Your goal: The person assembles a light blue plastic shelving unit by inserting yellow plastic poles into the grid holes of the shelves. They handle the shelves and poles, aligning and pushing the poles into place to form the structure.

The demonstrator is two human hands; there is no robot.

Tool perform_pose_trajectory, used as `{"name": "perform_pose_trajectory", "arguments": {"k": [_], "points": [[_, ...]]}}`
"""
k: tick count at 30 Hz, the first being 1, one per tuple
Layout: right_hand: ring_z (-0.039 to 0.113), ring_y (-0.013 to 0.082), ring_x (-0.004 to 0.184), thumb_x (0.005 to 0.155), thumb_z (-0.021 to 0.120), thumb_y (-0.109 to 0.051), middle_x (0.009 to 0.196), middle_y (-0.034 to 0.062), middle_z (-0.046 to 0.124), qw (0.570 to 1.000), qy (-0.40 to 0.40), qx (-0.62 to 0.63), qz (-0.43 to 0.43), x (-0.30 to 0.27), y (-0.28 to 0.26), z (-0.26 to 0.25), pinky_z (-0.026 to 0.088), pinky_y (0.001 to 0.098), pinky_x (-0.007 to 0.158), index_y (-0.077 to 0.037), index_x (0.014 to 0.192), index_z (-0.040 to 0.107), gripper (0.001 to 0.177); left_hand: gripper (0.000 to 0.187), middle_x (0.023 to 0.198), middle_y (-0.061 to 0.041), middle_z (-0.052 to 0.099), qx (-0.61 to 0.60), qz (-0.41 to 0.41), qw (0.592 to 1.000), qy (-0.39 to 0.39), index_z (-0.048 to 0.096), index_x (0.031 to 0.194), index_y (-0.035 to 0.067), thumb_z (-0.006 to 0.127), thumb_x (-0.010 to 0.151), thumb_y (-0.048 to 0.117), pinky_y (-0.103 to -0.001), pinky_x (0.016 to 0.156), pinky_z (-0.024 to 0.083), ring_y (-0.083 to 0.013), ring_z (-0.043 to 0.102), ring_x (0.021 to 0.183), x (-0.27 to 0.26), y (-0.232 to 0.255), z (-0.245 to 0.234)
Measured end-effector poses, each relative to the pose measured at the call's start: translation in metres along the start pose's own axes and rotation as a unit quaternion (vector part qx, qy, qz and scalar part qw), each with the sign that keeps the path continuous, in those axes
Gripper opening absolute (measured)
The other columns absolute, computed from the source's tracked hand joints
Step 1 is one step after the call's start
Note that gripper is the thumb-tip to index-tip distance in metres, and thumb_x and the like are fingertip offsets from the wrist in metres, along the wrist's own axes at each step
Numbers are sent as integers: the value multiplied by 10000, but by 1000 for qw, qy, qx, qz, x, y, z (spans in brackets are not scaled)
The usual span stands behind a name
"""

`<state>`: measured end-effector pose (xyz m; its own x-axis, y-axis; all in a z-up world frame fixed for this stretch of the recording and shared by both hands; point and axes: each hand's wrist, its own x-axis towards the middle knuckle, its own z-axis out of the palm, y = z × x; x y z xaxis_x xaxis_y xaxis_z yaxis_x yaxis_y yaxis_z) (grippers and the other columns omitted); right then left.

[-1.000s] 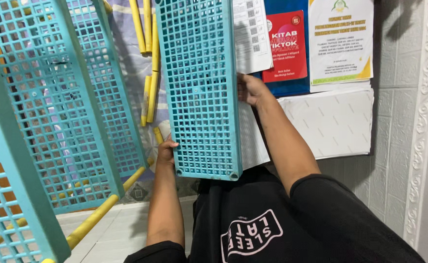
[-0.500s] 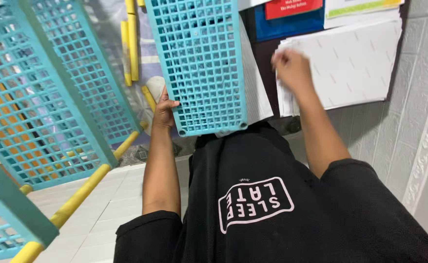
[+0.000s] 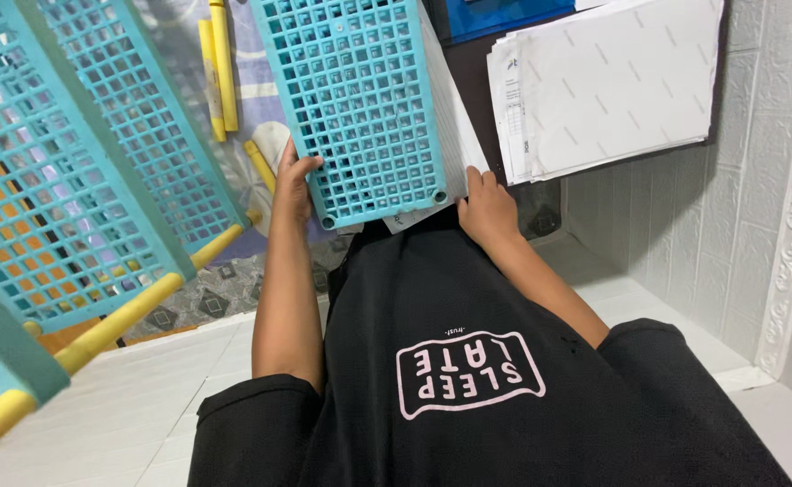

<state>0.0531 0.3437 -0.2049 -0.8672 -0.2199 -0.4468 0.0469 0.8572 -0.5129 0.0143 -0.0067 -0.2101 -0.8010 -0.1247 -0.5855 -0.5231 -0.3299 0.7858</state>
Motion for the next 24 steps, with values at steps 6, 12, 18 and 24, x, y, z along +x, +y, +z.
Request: {"name": "perform_pose_trajectory", "arguments": {"k": [6, 12, 18, 24], "points": [[561, 380, 1177, 833, 781, -276, 1368, 220, 545, 987, 66, -126, -75, -2, 7, 13, 521, 492, 905, -5, 1267, 591, 545, 589, 1327, -80, 644, 58, 35, 998, 17, 496, 1486, 35, 654, 936, 174, -339, 1034, 494, -196, 611, 1186, -11, 5, 12], [529, 352, 1219, 856, 734, -364, 1555, 261, 437, 968, 65, -196, -144, -9, 15, 34, 472, 458, 934, 59, 1414, 547, 725, 616, 1413, -91, 621, 64, 45, 996, 48, 469, 1513, 36, 645, 1009, 344, -342, 1081, 456, -200, 587, 1272, -11, 15, 17], [502, 373, 1224, 877, 723, -373, 1546, 296, 411, 960, 43, -227, -160, -19, 13, 45, 461, 471, 943, 93, 1452, 493, 775, 574, 1382, -125, 657, 233, 94, 964, 89, 574, 1464, 16, 568, 1053, 417, -340, 1097, 429, -222, 589, 1275, -3, 7, 4], [470, 361, 1279, 842, 704, -233, 1586, 272, 367, 954, 29, -251, -158, -24, 20, 49, 480, 482, 946, 61, 1506, 437, 774, 616, 1354, -227, 623, 454, 180, 832, 262, 532, 1459, -8, 650, 1018, 406, -407, 1095, 452, -329, 598, 1264, -24, -17, 12]]}}
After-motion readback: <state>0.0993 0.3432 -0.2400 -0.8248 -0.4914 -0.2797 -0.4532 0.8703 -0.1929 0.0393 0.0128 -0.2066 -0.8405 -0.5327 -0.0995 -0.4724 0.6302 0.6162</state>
